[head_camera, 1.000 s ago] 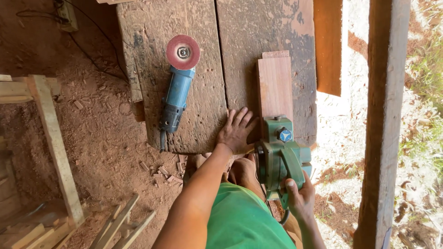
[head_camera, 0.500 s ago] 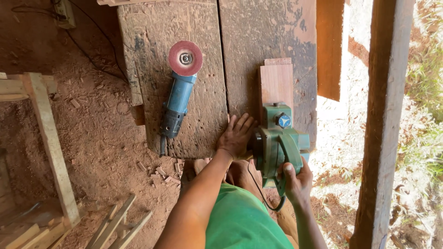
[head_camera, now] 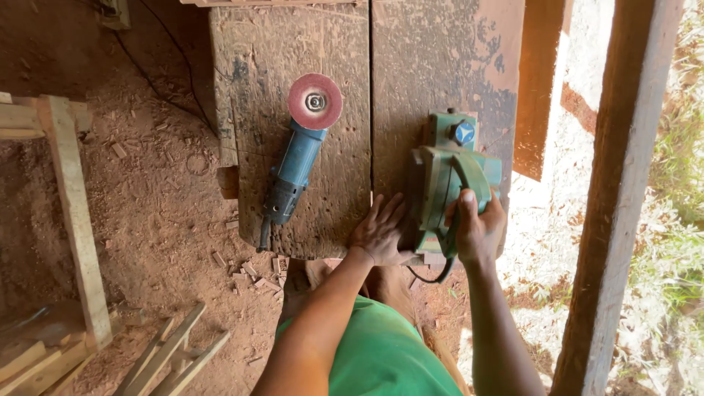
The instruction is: Shaping and smoothing wooden boards using an electric planer and an angle grinder.
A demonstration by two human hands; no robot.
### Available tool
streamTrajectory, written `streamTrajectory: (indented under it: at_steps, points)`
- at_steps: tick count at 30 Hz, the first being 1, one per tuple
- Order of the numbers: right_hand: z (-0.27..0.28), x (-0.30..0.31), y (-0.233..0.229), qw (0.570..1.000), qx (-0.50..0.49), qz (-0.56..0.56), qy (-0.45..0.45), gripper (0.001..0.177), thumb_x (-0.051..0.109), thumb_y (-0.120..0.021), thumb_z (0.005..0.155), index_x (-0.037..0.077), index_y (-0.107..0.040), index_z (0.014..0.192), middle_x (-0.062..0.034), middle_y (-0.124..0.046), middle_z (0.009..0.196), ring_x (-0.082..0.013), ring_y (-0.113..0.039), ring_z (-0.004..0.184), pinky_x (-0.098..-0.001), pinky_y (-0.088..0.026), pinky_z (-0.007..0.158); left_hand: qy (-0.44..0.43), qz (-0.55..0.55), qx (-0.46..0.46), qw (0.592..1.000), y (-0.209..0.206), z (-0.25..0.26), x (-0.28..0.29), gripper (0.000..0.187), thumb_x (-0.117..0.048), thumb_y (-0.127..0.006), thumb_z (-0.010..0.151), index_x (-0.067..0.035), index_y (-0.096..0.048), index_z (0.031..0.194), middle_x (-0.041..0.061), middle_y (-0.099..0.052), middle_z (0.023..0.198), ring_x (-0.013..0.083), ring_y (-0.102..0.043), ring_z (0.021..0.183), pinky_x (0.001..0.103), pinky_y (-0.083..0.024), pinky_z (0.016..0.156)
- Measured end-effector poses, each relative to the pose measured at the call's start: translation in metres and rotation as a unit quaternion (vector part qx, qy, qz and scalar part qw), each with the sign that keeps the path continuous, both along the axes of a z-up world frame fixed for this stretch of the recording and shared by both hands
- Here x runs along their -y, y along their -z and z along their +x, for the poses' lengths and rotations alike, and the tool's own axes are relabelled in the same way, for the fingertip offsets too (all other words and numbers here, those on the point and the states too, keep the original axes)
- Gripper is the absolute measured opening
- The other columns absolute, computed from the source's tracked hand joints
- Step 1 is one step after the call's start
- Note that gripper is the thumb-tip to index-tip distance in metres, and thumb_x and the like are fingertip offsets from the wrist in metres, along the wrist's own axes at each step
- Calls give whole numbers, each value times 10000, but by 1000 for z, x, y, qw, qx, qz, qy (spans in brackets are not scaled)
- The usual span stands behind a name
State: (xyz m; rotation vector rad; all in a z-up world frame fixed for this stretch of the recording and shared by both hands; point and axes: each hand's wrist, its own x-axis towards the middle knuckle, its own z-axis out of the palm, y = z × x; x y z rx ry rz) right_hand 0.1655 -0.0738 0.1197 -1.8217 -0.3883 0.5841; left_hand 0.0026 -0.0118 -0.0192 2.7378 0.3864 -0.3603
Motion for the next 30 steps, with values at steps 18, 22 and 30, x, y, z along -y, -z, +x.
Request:
streamTrajectory:
  at_steps: [18, 22, 30]
  points:
    - [47, -4, -12, 993, -5, 65, 95, 265, 271, -690, 1066, 79, -566, 932, -53, -592, 673, -126, -601, 565, -268, -520, 572, 5, -41, 26, 999, 17, -1, -4, 1082, -800, -605, 640, -121, -462, 1471, 76, -373, 1587, 265, -166, 1570, 530, -67, 1300]
    - [14, 125, -12, 994, 2, -85, 73, 295, 317, -707, 973, 39, -607, 979, -70, -589, 701, -160, -580, 588, -302, -489, 519, -5, -6, 95, 995, 34, -4, -1, 1000, -702, -579, 771, -103, -382, 1547, 90, -365, 1605, 273, -206, 1561, 521, -86, 1286]
    - [-84, 280, -23, 970, -53, -196, 135, 340, 250, -695, 872, -69, -637, 973, -139, -601, 591, -255, -582, 454, -394, -488, 370, 12, -25, 106, 994, 4, 1, -9, 1327, -990, -503, 612, -1, -449, 1495, 180, -371, 1598, 349, -184, 1549, 595, -31, 1260]
